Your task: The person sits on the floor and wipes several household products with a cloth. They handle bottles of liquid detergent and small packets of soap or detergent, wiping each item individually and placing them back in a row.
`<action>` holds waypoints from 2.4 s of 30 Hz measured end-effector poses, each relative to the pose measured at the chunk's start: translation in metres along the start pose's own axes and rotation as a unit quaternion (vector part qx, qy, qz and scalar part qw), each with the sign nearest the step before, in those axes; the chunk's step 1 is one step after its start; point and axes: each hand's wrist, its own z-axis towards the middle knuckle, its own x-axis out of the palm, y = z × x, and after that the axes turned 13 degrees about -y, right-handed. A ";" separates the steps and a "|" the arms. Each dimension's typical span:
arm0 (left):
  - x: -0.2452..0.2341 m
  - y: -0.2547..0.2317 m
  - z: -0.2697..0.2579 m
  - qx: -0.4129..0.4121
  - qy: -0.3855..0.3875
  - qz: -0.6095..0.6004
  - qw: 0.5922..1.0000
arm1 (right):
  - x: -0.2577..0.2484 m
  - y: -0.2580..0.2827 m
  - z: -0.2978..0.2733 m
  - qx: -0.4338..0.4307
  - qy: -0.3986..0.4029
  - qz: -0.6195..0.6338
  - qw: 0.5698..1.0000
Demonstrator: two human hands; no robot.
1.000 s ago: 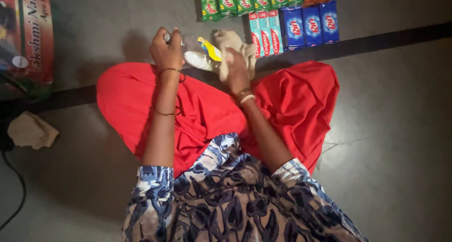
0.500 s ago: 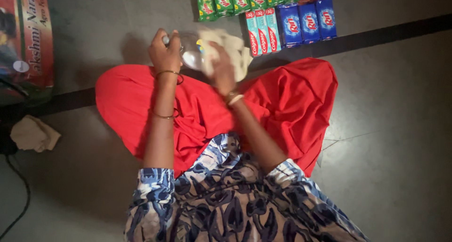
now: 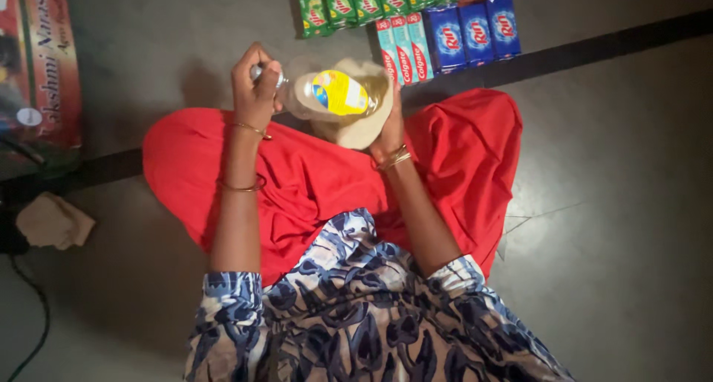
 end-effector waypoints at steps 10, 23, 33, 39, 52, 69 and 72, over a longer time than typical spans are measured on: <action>-0.003 -0.004 0.001 -0.029 0.014 -0.083 0.996 | -0.038 -0.023 0.005 0.138 0.039 0.110 0.983; 0.004 0.012 0.008 -0.086 -0.107 -0.160 0.977 | 0.068 0.035 -0.048 -0.173 0.088 -0.296 0.935; -0.007 0.015 0.002 -0.020 0.018 -0.360 0.932 | 0.088 0.006 -0.054 -0.224 0.215 -0.558 0.769; 0.010 -0.023 0.012 -0.050 0.204 -0.424 0.881 | 0.070 0.042 -0.029 0.147 0.277 -0.344 0.885; 0.036 0.020 -0.007 -0.099 0.046 -0.118 0.987 | 0.049 0.009 -0.038 -0.371 0.030 -0.567 0.735; 0.041 -0.016 -0.019 -0.210 0.259 0.037 0.942 | 0.117 0.096 -0.023 -0.216 0.235 -0.417 0.851; 0.034 -0.007 -0.026 -0.162 0.201 -0.045 0.965 | 0.120 0.099 -0.022 -0.118 0.269 -0.322 0.900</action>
